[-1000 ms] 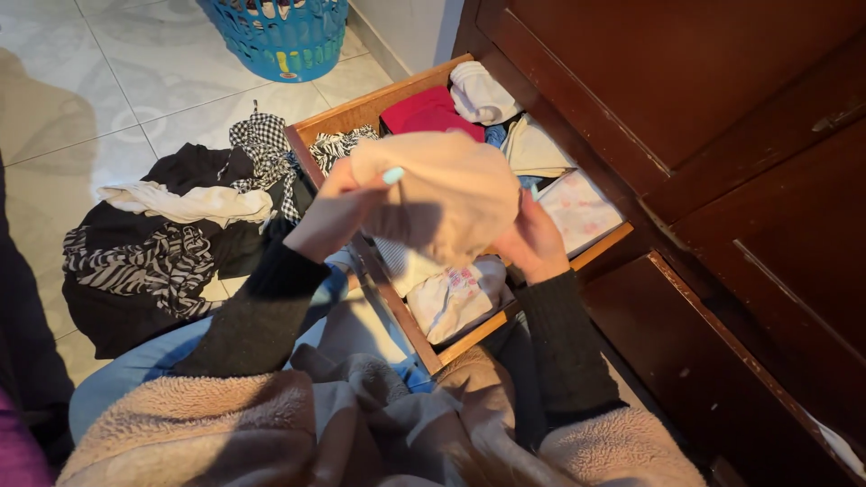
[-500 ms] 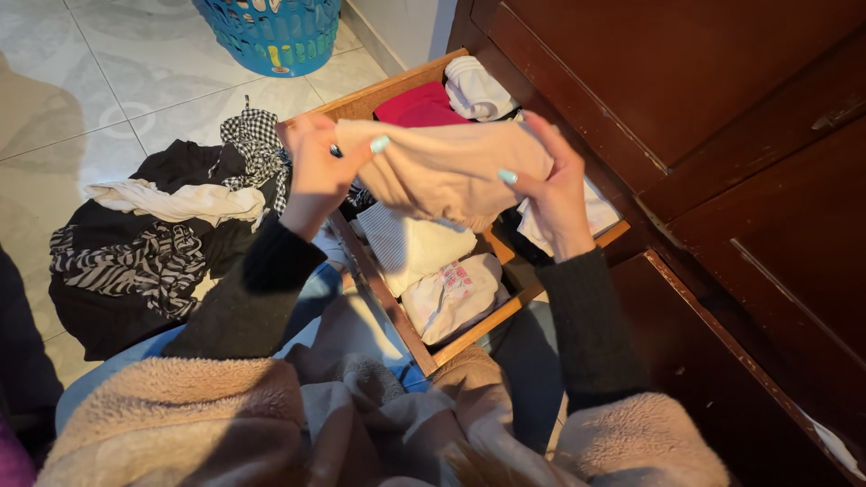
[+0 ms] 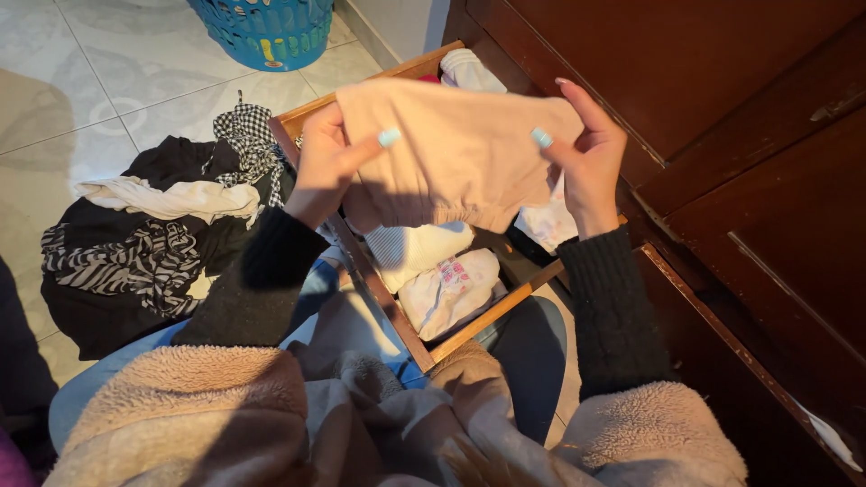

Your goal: Organizing various pieces of clothing and undergarments into a wooden dresser drawer.

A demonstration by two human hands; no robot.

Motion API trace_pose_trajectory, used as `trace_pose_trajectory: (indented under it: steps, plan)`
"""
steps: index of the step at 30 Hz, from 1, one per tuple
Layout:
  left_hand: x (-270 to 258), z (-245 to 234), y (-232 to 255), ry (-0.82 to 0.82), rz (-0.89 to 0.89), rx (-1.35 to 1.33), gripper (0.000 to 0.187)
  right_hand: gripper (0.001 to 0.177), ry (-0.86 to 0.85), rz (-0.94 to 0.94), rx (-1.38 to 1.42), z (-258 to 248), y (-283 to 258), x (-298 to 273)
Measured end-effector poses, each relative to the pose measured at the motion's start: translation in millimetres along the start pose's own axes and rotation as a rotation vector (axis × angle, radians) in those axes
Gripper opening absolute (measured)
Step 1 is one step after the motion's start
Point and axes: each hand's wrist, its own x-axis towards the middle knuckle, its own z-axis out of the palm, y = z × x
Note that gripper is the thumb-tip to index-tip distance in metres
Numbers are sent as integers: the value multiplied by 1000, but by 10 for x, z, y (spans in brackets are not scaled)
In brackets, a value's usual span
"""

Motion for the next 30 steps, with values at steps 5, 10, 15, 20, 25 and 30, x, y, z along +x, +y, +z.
trace_pose_trajectory:
  steps: [5,10,15,20,25,30]
  plan:
    - [-95,32,-35,-93,-51,73,72,90,-301,-152,-130,-64,330,3]
    - [-309,179,-542,49,-105,234,72,92,-203,-105,-237,113,707,-74]
    - [-443,392,-1077,-55,-399,641,25,88,-62,-470,-769,586,587,-347]
    - [-360,702,-589,91,-320,-143,55,94,-380,-579,-651,923,216,-686]
    - [-498,582,-495,159,-374,-301,57,113,-750,-249,-324,798,142,-840]
    - [-611,670,-244,71,-429,-304,71,116,-988,-2,-20,750,-178,-952]
